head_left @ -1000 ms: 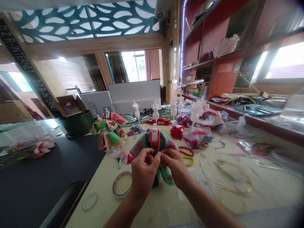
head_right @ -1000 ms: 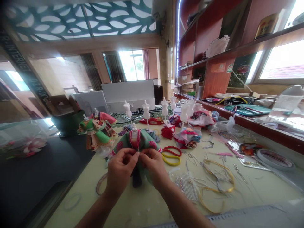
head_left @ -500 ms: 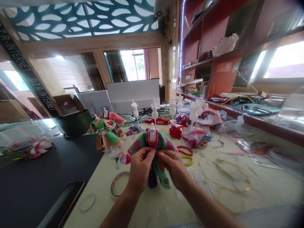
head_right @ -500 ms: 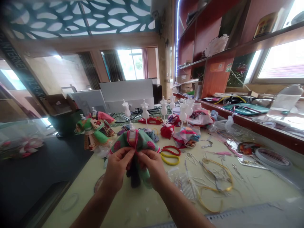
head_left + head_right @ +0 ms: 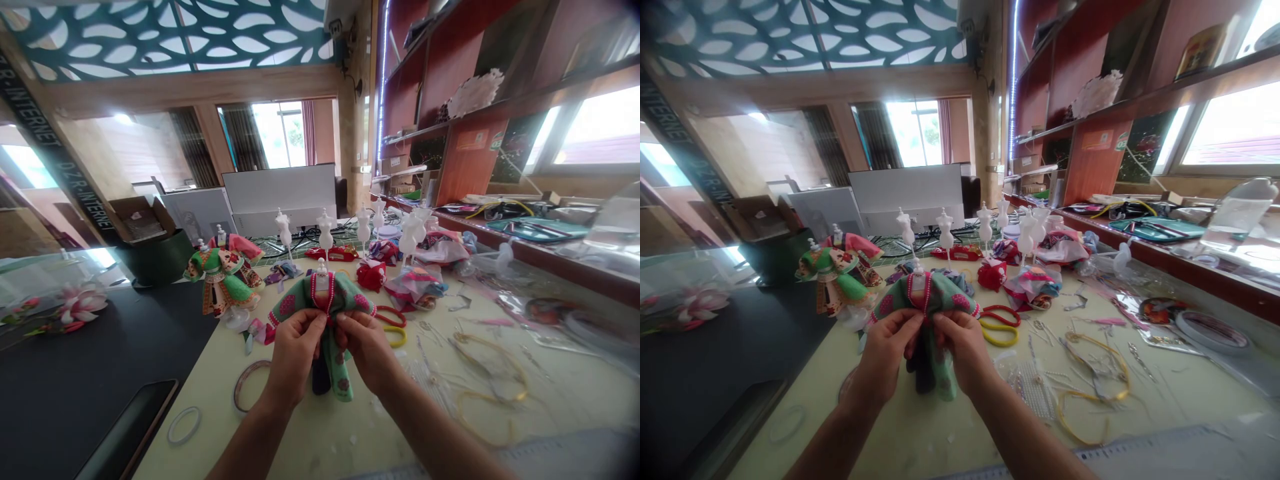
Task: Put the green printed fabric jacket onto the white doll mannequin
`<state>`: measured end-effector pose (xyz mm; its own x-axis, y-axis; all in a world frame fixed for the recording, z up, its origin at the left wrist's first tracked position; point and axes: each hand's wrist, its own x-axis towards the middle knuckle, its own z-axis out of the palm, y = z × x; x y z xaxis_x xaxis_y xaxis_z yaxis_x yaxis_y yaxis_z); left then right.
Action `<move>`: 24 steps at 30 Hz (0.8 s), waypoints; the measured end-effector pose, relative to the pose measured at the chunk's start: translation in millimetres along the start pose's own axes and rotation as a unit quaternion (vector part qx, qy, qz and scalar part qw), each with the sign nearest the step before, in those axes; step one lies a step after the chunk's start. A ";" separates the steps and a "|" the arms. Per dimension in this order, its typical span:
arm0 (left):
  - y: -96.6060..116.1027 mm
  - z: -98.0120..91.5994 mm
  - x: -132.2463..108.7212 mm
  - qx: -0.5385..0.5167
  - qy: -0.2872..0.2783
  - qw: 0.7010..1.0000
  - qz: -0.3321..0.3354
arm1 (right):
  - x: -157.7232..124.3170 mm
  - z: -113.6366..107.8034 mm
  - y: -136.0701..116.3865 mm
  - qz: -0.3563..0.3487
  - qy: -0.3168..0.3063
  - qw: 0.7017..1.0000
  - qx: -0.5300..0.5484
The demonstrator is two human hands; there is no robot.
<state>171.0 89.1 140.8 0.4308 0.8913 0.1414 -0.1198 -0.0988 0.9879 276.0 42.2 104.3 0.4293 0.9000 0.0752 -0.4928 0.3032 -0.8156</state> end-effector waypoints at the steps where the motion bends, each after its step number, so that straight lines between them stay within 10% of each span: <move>1: 0.2 0.1 0.2 0.002 0.002 1.000 0.000 | 0.0 0.4 -0.2 0.000 -0.001 1.000 -0.001; 24: -3.0 1.8 -1.6 0.046 0.023 0.999 0.017 | -7.7 1.0 -1.1 -0.066 0.064 0.996 -0.011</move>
<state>172.3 87.2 137.7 0.3863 0.9057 0.1747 -0.0511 -0.1681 0.9844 272.5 35.2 105.2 0.5839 0.8043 0.1100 -0.4095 0.4088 -0.8156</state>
